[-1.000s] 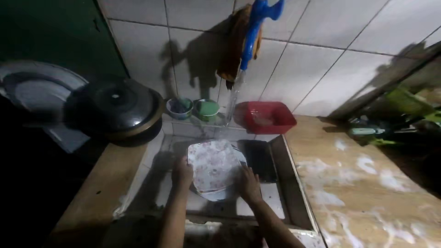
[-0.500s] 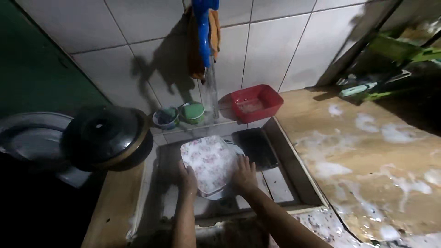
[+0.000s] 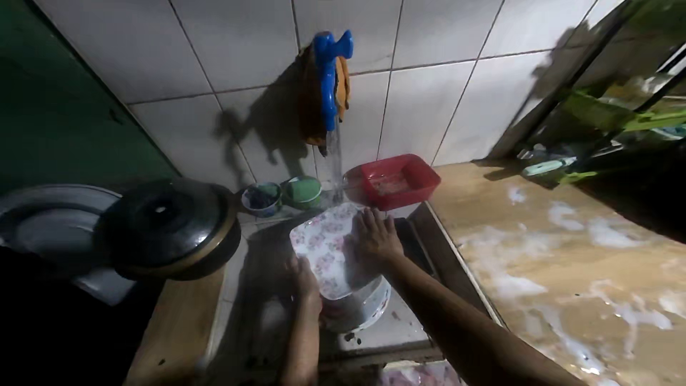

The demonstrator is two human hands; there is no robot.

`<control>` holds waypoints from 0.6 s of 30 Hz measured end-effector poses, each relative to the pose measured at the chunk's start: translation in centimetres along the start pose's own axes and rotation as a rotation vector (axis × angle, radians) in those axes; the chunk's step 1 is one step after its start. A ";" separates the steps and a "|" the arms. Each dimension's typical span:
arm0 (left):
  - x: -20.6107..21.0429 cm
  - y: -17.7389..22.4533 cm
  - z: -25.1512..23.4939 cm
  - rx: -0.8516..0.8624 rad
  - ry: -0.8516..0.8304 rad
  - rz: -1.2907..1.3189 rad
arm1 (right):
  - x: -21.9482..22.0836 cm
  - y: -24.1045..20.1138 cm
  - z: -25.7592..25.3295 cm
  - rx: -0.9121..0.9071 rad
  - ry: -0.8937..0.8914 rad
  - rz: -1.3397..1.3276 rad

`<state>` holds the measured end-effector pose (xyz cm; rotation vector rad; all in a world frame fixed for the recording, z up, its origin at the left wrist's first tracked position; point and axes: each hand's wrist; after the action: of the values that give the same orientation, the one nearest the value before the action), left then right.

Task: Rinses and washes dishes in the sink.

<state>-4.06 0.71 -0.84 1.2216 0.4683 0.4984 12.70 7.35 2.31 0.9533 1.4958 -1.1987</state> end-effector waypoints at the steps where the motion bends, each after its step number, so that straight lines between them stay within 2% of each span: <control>1: 0.6 -0.6 -0.1 0.026 0.015 -0.007 | 0.0 -0.3 -0.7 -0.014 0.045 0.011; 5: 1.9 -0.5 -0.1 0.107 0.063 -0.077 | 2.6 -2.8 -2.0 -0.237 0.227 -0.064; 9: 1.2 0.7 -0.3 -0.161 0.008 0.035 | 2.7 -6.0 1.8 -0.499 0.020 -0.146; 13: -0.2 0.2 -1.8 -0.292 -0.001 0.115 | 1.6 -4.8 5.6 -0.643 -0.235 -0.140; 16: -0.5 0.9 -1.7 -0.355 -0.134 0.201 | 1.2 -2.6 7.7 -0.610 -0.058 -0.076; 18: -0.6 2.0 -1.3 -0.366 -0.241 0.241 | 0.0 -1.5 8.2 -0.530 0.166 -0.088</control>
<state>-5.52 1.82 0.75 0.9698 0.0196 0.6031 13.00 -0.97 2.18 0.6393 1.8777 -0.7289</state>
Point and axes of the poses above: each hand's wrist, its own z-axis away from the middle knuckle, its own x-axis out of the palm, y = z × x, and after that the axes turned 8 degrees about y, right-handed
